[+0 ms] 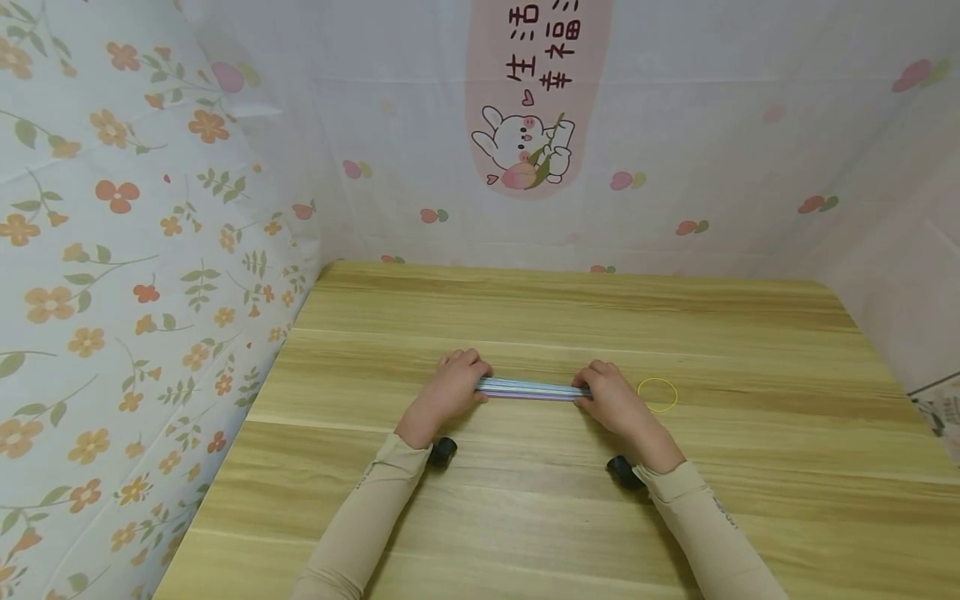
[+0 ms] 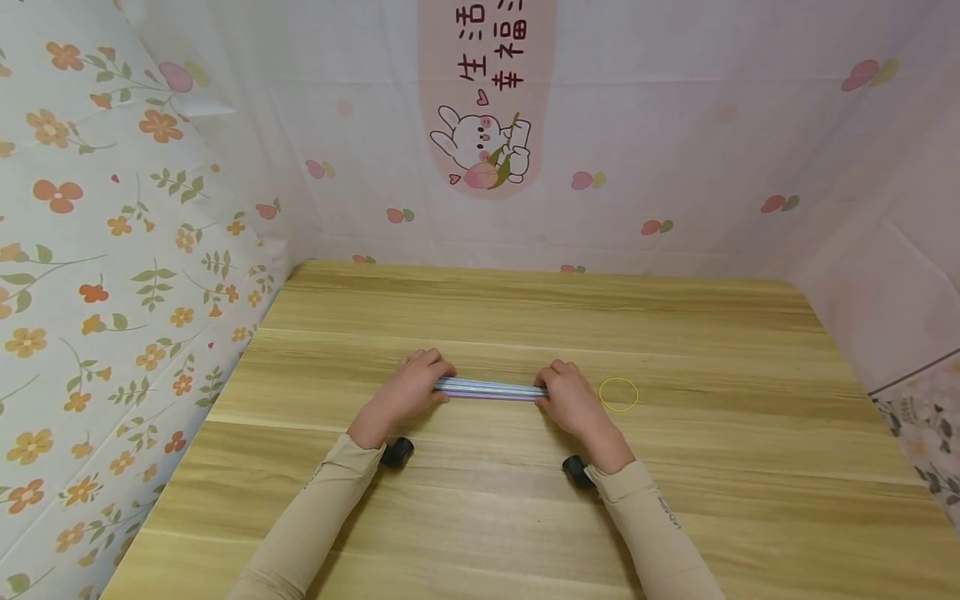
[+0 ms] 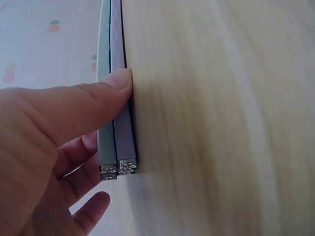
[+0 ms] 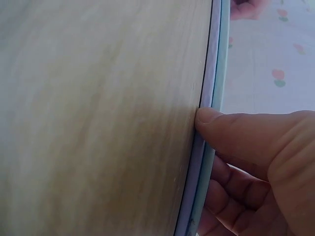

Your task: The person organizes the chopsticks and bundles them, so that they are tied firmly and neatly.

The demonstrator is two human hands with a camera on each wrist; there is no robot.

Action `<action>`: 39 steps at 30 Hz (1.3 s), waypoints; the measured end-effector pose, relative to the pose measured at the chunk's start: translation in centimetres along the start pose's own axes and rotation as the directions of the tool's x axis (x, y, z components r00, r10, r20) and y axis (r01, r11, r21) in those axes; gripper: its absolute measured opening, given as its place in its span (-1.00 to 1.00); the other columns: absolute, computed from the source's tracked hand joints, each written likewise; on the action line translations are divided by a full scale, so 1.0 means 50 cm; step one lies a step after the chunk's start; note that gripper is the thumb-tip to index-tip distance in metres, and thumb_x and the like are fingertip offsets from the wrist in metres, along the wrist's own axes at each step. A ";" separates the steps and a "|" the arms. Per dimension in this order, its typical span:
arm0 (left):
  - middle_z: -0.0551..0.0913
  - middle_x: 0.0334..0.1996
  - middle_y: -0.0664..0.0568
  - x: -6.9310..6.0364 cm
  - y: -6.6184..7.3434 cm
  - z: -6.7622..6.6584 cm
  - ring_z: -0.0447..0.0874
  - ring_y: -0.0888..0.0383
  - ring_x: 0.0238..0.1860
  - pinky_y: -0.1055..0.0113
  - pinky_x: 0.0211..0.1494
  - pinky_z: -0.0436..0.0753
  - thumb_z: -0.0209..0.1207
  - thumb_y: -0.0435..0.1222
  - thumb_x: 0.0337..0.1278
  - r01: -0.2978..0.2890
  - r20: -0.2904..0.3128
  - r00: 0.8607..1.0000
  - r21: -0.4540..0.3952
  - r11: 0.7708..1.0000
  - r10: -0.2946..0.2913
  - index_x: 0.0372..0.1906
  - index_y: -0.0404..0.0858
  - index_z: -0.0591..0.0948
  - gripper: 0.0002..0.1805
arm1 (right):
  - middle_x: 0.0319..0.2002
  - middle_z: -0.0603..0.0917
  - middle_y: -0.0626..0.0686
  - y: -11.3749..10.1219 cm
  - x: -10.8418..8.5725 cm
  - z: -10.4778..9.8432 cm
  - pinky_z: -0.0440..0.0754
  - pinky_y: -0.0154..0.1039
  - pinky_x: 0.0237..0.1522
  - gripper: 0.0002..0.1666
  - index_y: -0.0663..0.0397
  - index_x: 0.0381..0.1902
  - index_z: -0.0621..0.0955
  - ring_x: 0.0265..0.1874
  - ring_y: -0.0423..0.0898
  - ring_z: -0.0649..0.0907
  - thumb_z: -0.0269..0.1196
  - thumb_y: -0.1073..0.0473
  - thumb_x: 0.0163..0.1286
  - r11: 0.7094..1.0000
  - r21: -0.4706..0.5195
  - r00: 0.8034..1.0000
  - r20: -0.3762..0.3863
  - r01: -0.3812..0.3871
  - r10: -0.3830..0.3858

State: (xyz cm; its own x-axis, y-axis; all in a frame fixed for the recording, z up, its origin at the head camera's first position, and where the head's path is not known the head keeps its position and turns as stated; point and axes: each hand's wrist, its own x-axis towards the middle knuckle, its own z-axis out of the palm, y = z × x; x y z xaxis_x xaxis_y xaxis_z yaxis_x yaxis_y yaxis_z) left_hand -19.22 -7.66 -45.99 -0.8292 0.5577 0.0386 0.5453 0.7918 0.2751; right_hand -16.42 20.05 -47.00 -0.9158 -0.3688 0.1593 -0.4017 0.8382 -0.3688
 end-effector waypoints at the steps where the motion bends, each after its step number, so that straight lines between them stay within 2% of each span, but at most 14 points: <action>1: 0.53 -0.13 -0.01 0.000 0.000 0.000 0.46 -0.01 -0.07 0.04 0.12 0.38 0.34 -0.19 0.03 0.002 0.000 1.000 0.003 1.000 -0.002 -0.04 -0.19 0.63 -0.64 | -0.36 0.56 0.07 0.000 0.000 0.000 0.48 -0.08 -0.19 -0.78 0.25 -0.31 0.63 -0.32 0.00 0.48 0.42 0.34 0.06 1.000 -0.002 1.000 -0.004 0.001 -0.001; 7: 0.52 -0.13 0.00 0.000 0.000 0.001 0.44 0.01 -0.09 0.08 0.10 0.39 0.34 -0.18 0.04 -0.002 -0.003 1.000 0.005 1.000 0.002 -0.07 -0.19 0.63 -0.67 | -0.38 0.54 0.08 0.002 -0.001 0.002 0.45 -0.07 -0.19 -0.77 0.26 -0.34 0.63 -0.33 0.02 0.47 0.44 0.35 0.03 1.000 -0.008 1.000 -0.029 0.013 -0.013; 17: 0.54 -0.13 0.01 0.002 0.002 0.005 0.46 0.00 -0.07 0.08 0.08 0.42 0.35 -0.19 0.04 0.003 0.002 1.000 0.024 1.000 -0.003 -0.08 -0.18 0.62 -0.68 | -0.36 0.56 0.07 0.000 -0.001 0.002 0.50 -0.05 -0.17 -0.77 0.23 -0.30 0.63 -0.31 0.01 0.52 0.42 0.31 0.07 1.000 -0.003 1.000 0.004 -0.014 0.014; 27: 0.54 -0.15 0.00 0.001 0.005 0.002 0.44 0.01 -0.11 0.11 0.00 0.44 0.35 -0.21 0.03 0.000 0.005 1.000 0.017 1.000 0.000 -0.16 -0.18 0.62 -0.74 | -0.38 0.55 0.05 0.003 -0.002 0.005 0.51 -0.06 -0.19 -0.81 0.20 -0.34 0.63 -0.32 -0.01 0.51 0.42 0.30 0.09 1.000 -0.017 1.000 0.004 -0.015 0.015; 39: 0.57 -0.15 -0.02 0.005 0.010 0.001 0.48 -0.01 -0.08 0.10 0.05 0.46 0.34 -0.26 0.04 0.006 0.019 1.000 0.023 1.000 -0.006 -0.13 -0.24 0.61 -0.72 | -0.39 0.56 0.04 0.002 -0.003 0.002 0.51 -0.07 -0.19 -0.82 0.20 -0.34 0.62 -0.34 -0.03 0.52 0.40 0.31 0.11 1.000 -0.015 1.000 0.017 -0.014 0.014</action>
State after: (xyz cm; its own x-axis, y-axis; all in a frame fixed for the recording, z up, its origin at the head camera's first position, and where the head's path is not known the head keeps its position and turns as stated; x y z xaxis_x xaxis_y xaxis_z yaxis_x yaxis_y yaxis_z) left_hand -19.13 -7.10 -45.90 -0.8301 0.5573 0.0183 0.5430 0.8005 0.2535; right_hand -16.34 20.14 -47.17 -0.9211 -0.3640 0.1381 -0.3891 0.8490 -0.3575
